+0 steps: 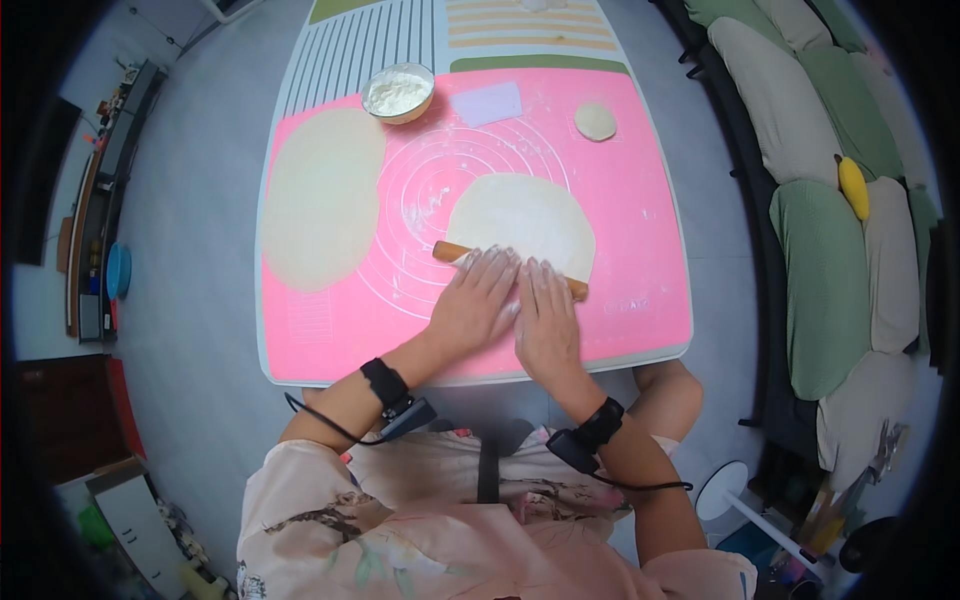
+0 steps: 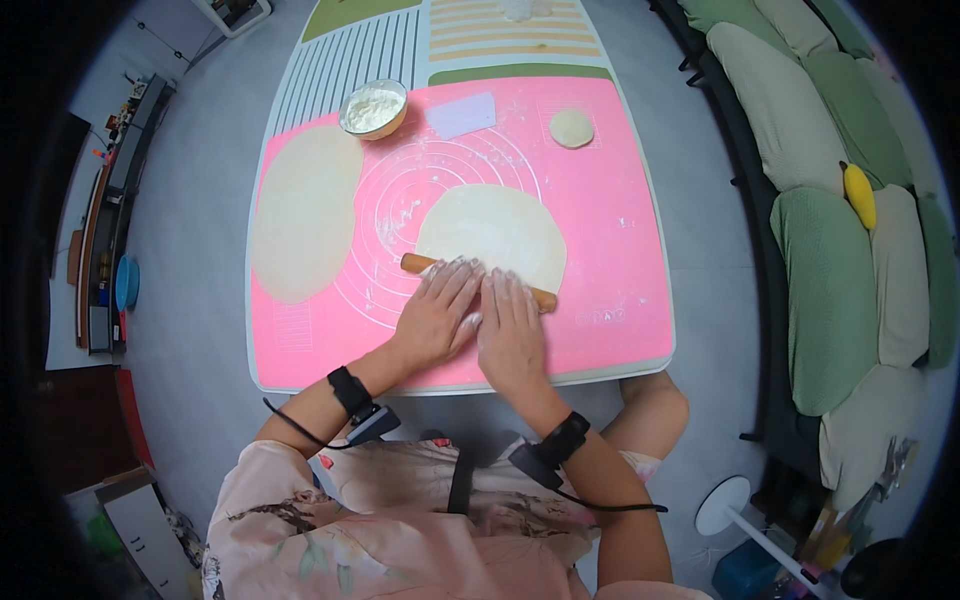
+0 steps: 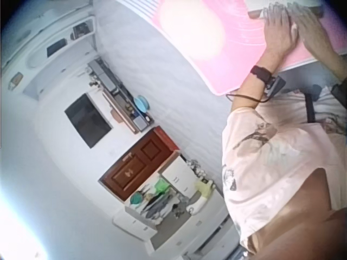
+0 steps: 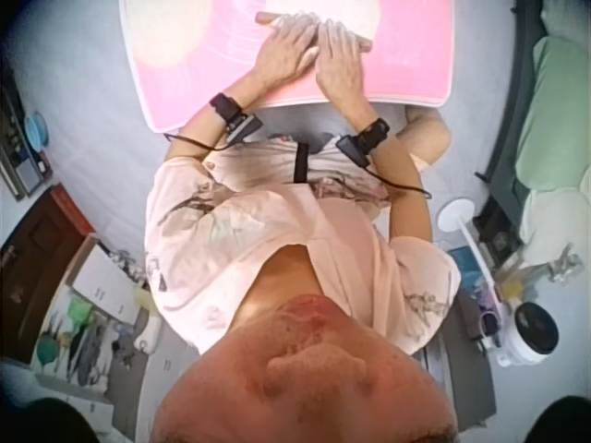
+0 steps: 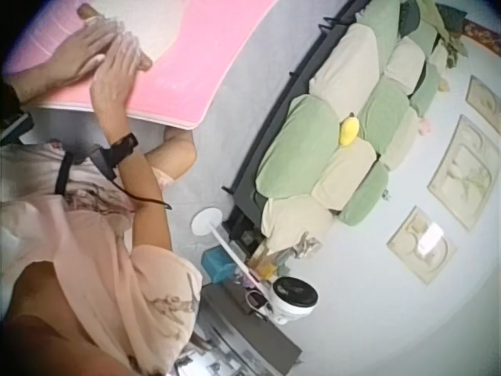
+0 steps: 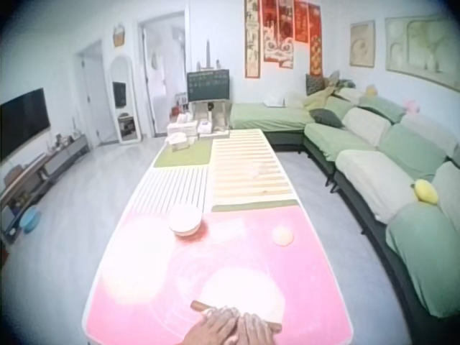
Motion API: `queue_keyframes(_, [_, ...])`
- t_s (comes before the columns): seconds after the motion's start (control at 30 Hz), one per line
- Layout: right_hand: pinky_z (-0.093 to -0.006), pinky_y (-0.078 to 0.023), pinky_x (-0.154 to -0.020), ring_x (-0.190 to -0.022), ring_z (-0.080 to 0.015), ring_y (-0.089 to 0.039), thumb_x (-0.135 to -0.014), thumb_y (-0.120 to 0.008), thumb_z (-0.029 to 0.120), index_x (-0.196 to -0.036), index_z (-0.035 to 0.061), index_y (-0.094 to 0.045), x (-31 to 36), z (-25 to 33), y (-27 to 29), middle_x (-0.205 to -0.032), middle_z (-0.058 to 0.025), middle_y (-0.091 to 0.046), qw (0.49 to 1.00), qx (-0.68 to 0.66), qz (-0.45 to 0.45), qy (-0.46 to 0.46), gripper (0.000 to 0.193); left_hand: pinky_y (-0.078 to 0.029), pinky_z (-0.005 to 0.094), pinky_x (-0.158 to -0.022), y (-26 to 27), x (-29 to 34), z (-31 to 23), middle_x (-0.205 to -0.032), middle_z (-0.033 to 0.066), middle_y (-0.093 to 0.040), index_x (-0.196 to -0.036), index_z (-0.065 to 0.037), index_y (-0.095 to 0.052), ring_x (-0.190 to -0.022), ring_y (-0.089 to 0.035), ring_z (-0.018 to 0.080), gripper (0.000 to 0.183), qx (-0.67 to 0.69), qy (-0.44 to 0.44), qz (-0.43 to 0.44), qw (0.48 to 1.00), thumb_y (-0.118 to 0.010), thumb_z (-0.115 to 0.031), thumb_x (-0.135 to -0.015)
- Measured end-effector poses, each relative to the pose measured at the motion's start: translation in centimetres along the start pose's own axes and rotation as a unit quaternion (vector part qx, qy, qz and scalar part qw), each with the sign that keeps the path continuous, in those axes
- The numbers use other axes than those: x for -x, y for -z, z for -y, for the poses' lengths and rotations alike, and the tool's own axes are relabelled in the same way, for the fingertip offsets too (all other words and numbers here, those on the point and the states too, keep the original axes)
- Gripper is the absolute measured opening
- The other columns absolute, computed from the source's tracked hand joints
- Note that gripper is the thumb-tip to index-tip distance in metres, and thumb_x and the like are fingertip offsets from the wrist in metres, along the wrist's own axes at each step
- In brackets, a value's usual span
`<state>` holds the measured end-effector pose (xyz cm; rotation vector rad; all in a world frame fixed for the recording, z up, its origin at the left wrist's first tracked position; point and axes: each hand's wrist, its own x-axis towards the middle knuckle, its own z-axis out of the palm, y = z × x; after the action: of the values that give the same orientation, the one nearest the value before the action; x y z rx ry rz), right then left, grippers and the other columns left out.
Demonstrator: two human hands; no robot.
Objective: Rolling out pieces of dough on a silicone mat using a wooden rolling pin.
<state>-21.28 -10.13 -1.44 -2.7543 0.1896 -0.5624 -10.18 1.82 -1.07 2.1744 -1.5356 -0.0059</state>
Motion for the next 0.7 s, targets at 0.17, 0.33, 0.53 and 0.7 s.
queue_keyframes(0.17, [-0.0494, -0.032, -0.109, -0.125, -0.0389, -0.046, -0.086, -0.051, 0.013, -0.134, -0.0078, -0.045, -1.1, 0.0, 0.2, -0.134, -0.0246, -0.049, 0.998, 0.022, 0.029, -0.052, 0.052, -0.026, 0.0509, -0.113, -0.2, -1.4, 0.1, -0.135, 0.0240, -0.047, -0.133, 0.006, -0.044, -0.128, -0.041, 0.0422, 0.055, 0.019, 0.043, 0.023, 0.999, -0.054, -0.027, -0.090])
queue_keyframes(0.33, [-0.0517, -0.029, -0.110, -0.128, -0.0380, -0.044, -0.086, -0.050, 0.012, -0.132, -0.0076, -0.046, 1.3, 2.0, 1.2, -0.135, -0.0230, -0.049, 0.997, 0.006, 0.047, -0.054, 0.051, -0.023, 0.0516, -0.115, 0.7, 1.9, -1.0, -0.141, 0.0246, -0.042, -0.135, 0.006, -0.042, -0.134, -0.036, 0.0402, 0.060, 0.021, 0.022, 0.053, 0.998, -0.056, -0.028, -0.088])
queue_keyframes(0.53, [-0.0514, -0.028, -0.112, -0.131, -0.0419, -0.039, -0.087, -0.050, 0.013, -0.133, -0.0091, -0.044, -1.6, 0.8, 0.4, -0.138, -0.0266, -0.045, 0.996, -0.046, 0.024, -0.077, 0.052, -0.019, 0.0520, -0.116, -0.4, -1.0, -0.7, -0.145, 0.0264, -0.036, -0.138, 0.010, -0.037, -0.139, -0.028, 0.0417, 0.061, 0.038, 0.057, 0.061, 0.996, -0.049, -0.026, -0.091])
queue_keyframes(0.7, [-0.0492, -0.017, -0.116, -0.138, -0.0381, -0.033, -0.091, -0.042, 0.020, -0.138, -0.0077, -0.040, -5.4, -1.7, -2.1, -0.143, -0.0267, -0.041, 0.995, -0.004, 0.037, -0.094, 0.054, -0.019, 0.0507, -0.116, -0.9, -5.2, 2.8, -0.144, 0.0285, -0.038, -0.138, 0.009, -0.039, -0.138, -0.030, 0.0420, 0.057, 0.042, 0.053, 0.043, 0.997, -0.046, -0.027, -0.093])
